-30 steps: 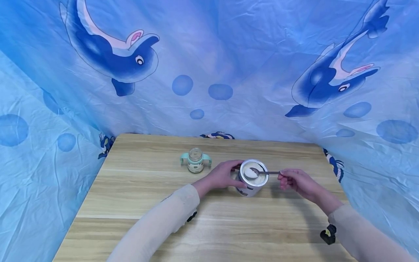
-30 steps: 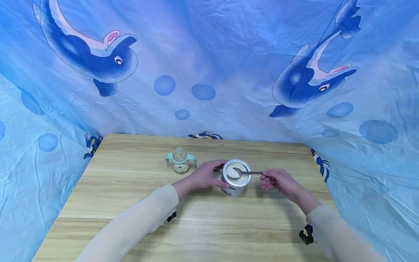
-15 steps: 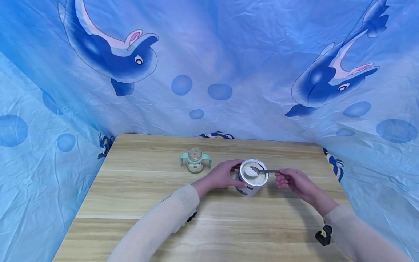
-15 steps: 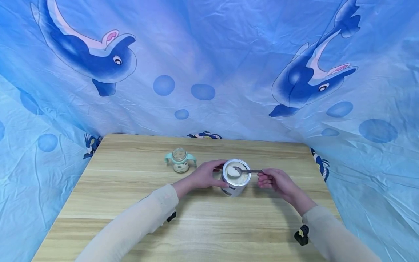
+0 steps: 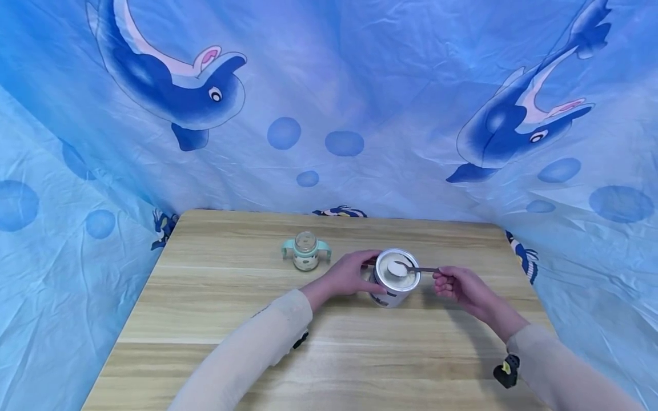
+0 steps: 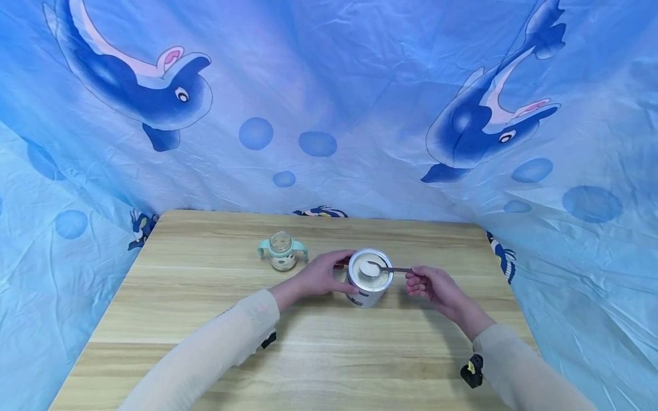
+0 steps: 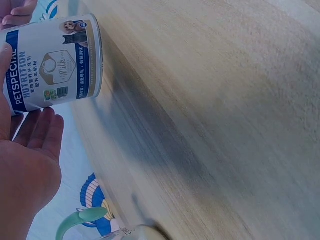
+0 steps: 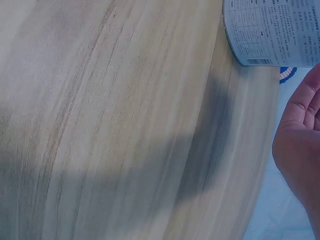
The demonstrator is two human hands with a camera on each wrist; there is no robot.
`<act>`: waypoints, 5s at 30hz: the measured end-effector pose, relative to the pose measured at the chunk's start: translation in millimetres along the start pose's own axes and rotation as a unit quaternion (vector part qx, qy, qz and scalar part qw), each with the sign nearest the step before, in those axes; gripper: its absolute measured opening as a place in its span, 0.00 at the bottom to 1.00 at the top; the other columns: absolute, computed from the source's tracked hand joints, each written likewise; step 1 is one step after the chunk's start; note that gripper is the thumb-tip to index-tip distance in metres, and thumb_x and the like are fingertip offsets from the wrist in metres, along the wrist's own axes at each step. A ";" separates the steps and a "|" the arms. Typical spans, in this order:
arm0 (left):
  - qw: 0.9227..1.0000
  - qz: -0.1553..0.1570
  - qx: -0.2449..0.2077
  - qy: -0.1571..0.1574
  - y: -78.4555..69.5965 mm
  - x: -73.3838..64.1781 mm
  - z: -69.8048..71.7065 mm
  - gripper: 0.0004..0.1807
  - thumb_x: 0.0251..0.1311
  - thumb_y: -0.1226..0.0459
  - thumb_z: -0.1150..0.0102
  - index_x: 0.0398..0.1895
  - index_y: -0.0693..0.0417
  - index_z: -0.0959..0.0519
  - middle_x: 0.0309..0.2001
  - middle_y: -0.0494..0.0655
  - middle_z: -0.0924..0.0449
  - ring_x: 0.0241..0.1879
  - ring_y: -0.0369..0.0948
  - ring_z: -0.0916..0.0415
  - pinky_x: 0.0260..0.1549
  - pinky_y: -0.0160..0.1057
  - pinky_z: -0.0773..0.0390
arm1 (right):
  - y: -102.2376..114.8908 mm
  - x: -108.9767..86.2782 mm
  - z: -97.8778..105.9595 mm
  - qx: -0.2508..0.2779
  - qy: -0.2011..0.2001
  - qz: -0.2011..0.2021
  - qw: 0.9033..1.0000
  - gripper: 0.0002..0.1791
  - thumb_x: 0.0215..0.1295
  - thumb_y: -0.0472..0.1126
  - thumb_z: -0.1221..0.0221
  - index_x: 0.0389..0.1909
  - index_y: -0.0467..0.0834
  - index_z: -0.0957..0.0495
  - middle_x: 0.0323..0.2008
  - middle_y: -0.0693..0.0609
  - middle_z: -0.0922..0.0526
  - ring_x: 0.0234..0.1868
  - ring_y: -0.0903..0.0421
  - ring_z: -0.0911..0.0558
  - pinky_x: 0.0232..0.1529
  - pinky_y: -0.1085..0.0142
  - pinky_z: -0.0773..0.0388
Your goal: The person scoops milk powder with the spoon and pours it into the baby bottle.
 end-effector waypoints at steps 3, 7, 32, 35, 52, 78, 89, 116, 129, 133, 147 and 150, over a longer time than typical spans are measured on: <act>1.000 -0.002 0.001 -0.001 0.0 -0.3 0.8 0.50 0.52 0.47 0.15 0.79 0.41 0.29 0.69 0.34 0.21 0.68 0.34 0.26 0.71 0.37 0.27 | 0.4 -0.1 -0.6 0.002 0.005 0.002 1.000 0.29 0.88 0.34 0.64 0.40 0.40 0.12 0.33 0.52 0.10 0.37 0.60 0.10 0.45 0.67 0.11; 1.000 -0.001 0.001 -0.004 -0.2 -1.4 1.9 0.50 0.52 0.47 0.15 0.79 0.40 0.29 0.69 0.34 0.21 0.68 0.33 0.26 0.71 0.37 0.28 | 1.4 0.2 -1.6 0.007 0.008 0.004 1.000 0.29 0.88 0.34 0.64 0.40 0.40 0.12 0.33 0.51 0.10 0.37 0.60 0.11 0.45 0.67 0.11; 1.000 -0.003 0.006 -0.009 -7.4 -6.5 11.0 0.52 0.52 0.47 0.15 0.80 0.43 0.31 0.71 0.37 0.23 0.70 0.37 0.26 0.72 0.39 0.27 | 15.7 2.4 -8.7 -0.021 -0.011 0.015 1.000 0.25 0.88 0.36 0.59 0.41 0.40 0.12 0.33 0.51 0.10 0.37 0.60 0.10 0.45 0.68 0.11; 1.000 0.011 0.005 -0.007 -8.0 -7.5 15.0 0.55 0.51 0.47 0.15 0.82 0.44 0.33 0.74 0.39 0.25 0.72 0.39 0.28 0.72 0.40 0.27 | 19.1 1.6 -8.6 -0.035 -0.022 0.013 0.999 0.24 0.88 0.37 0.57 0.41 0.41 0.12 0.34 0.51 0.10 0.37 0.61 0.10 0.45 0.68 0.11; 0.999 0.017 0.034 -0.003 -37.0 -18.6 58.3 0.57 0.50 0.47 0.15 0.83 0.43 0.35 0.78 0.42 0.31 0.75 0.42 0.31 0.74 0.41 0.29 | 48.0 4.9 -30.3 -0.041 0.001 0.050 0.998 0.27 0.88 0.35 0.60 0.40 0.40 0.11 0.33 0.51 0.09 0.36 0.60 0.10 0.45 0.67 0.11; 0.994 0.036 0.093 -0.042 -33.6 -82.1 162.4 0.54 0.53 0.46 0.17 0.83 0.40 0.34 0.78 0.41 0.31 0.76 0.46 0.33 0.75 0.48 0.31 | 81.6 52.8 -107.6 -0.102 0.043 0.056 0.992 0.21 0.87 0.35 0.56 0.41 0.41 0.13 0.34 0.51 0.10 0.38 0.58 0.10 0.48 0.65 0.11; 0.991 0.044 0.109 -0.059 -9.7 -100.0 180.6 0.54 0.53 0.49 0.16 0.83 0.42 0.34 0.79 0.42 0.32 0.76 0.47 0.33 0.75 0.51 0.31 | 82.7 83.7 -139.8 -0.135 0.027 0.041 0.990 0.18 0.86 0.37 0.52 0.41 0.42 0.14 0.34 0.52 0.10 0.38 0.57 0.10 0.50 0.64 0.11; 0.992 0.078 0.031 -0.093 68.5 -105.1 153.7 0.56 0.50 0.51 0.14 0.81 0.52 0.34 0.77 0.50 0.30 0.75 0.52 0.31 0.76 0.50 0.31 | 57.0 140.7 -158.7 -0.188 0.026 0.018 0.982 0.14 0.84 0.36 0.51 0.49 0.30 0.19 0.34 0.49 0.10 0.37 0.56 0.10 0.51 0.61 0.11; 0.990 0.079 0.011 -0.113 82.9 -101.3 143.5 0.52 0.49 0.53 0.13 0.79 0.51 0.30 0.73 0.49 0.25 0.72 0.50 0.28 0.76 0.54 0.32 | 51.9 155.4 -158.3 -0.219 0.014 0.012 0.975 0.16 0.84 0.36 0.51 0.46 0.29 0.18 0.31 0.50 0.10 0.32 0.58 0.11 0.45 0.63 0.10; 0.989 0.088 -0.002 -0.121 86.9 -101.3 141.1 0.51 0.49 0.53 0.13 0.78 0.48 0.29 0.72 0.47 0.23 0.72 0.49 0.27 0.75 0.55 0.32 | 49.8 158.0 -158.8 -0.235 0.012 0.020 0.972 0.18 0.84 0.36 0.50 0.51 0.24 0.20 0.32 0.49 0.10 0.33 0.58 0.11 0.44 0.63 0.10; 0.986 0.097 -0.004 -0.138 90.0 -99.9 138.9 0.45 0.50 0.56 0.13 0.74 0.50 0.24 0.68 0.48 0.20 0.68 0.49 0.24 0.72 0.53 0.28 | 56.2 159.6 -167.3 -0.306 -0.009 0.048 0.951 0.16 0.83 0.36 0.48 0.46 0.27 0.17 0.32 0.47 0.10 0.34 0.55 0.10 0.49 0.50 0.10; 0.986 0.096 -0.005 -0.138 89.4 -100.4 138.9 0.44 0.51 0.55 0.14 0.73 0.49 0.23 0.67 0.47 0.19 0.67 0.49 0.23 0.71 0.54 0.26 | 59.6 158.6 -170.6 -0.327 -0.008 0.058 0.943 0.16 0.83 0.36 0.47 0.46 0.27 0.16 0.33 0.44 0.09 0.34 0.55 0.09 0.50 0.47 0.11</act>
Point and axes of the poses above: each hand's wrist, its own x-axis towards the middle knuckle, its own z-axis out of the back of the hand, y = z × x, the point moved 6 cm from there along x, towards the middle knuckle
